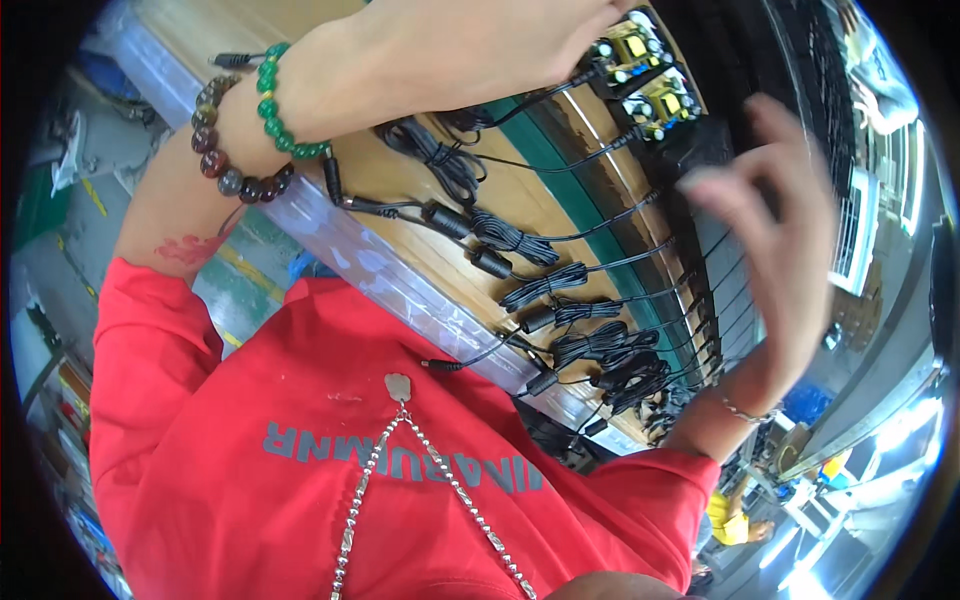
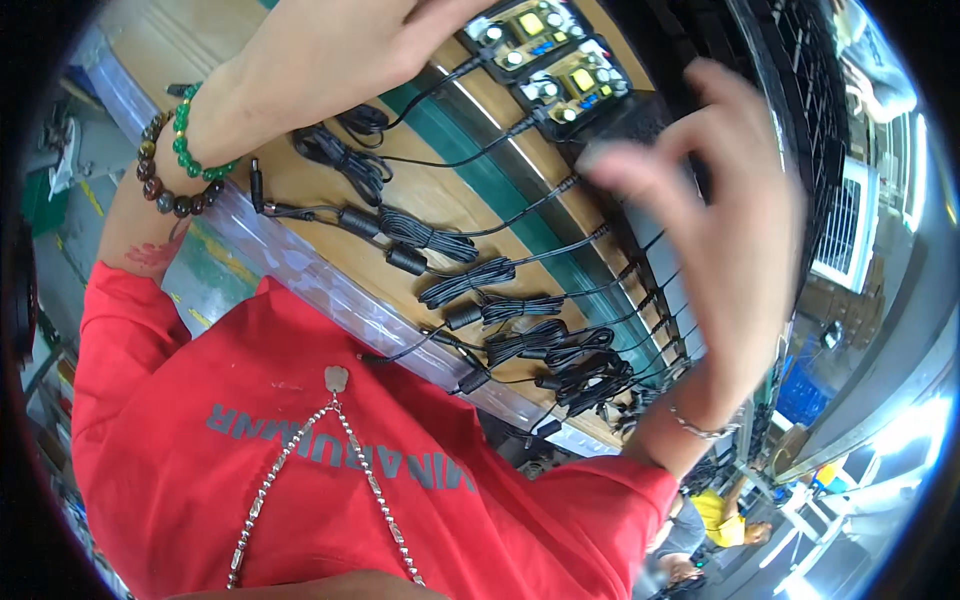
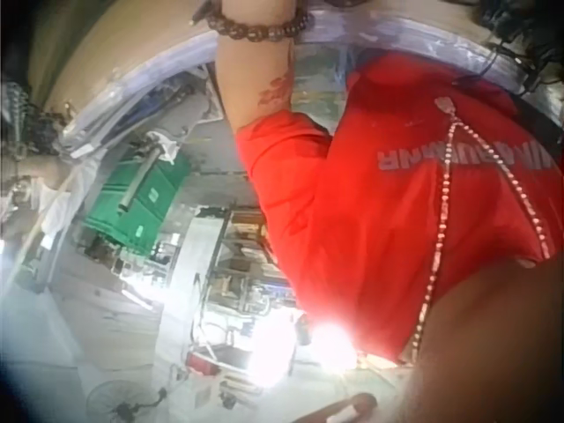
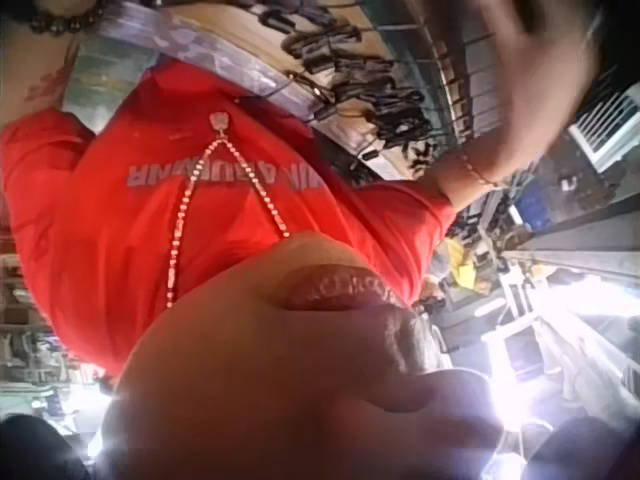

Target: Assembling electronics by plugging connectors and component modules into printed circuit boards on an assembly line.

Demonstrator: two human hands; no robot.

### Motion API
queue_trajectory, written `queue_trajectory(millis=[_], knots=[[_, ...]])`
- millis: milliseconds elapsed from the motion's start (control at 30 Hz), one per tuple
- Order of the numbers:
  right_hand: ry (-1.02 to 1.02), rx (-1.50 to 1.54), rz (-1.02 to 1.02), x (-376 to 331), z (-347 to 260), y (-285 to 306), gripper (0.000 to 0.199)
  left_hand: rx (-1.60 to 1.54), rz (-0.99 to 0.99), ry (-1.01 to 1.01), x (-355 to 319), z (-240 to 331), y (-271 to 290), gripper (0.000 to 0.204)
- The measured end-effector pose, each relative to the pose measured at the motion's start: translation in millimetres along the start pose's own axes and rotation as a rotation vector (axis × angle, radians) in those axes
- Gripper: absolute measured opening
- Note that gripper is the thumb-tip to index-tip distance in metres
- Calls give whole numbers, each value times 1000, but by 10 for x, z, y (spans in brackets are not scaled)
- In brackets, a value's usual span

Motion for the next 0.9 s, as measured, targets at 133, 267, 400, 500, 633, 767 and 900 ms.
queue_trajectory(millis=[133,267,400,500,633,767,900], knots=[[-65,91,513,-165,414,522,28,-134,129,-114,48,83,-33,8],[186,-576,418,382,267,-714,21,143,0,94,17,59,-149,16],[170,-138,890,313,96,-85,29,55,15,128,-54,41,-129,14],[-253,-416,667,-306,296,137,39,24,3,119,-85,167,-99,13],[-1034,-533,493,-1228,894,-28,72,21,-7,106,-84,160,-87,12],[-1241,-293,387,-1684,1520,-157,73,59,26,68,-49,136,-119,11],[-776,-588,554,-1533,1203,130,52,113,45,39,-71,59,-151,8]])
Point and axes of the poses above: each hand's wrist, its own x-axis towards the middle knuckle, its own y-axis out of the back of the hand, z = x × y, the point moved 2 cm from there along x, towards the middle knuckle, and after that the axes turned 7 degrees about -z, right-handed, at the moved point
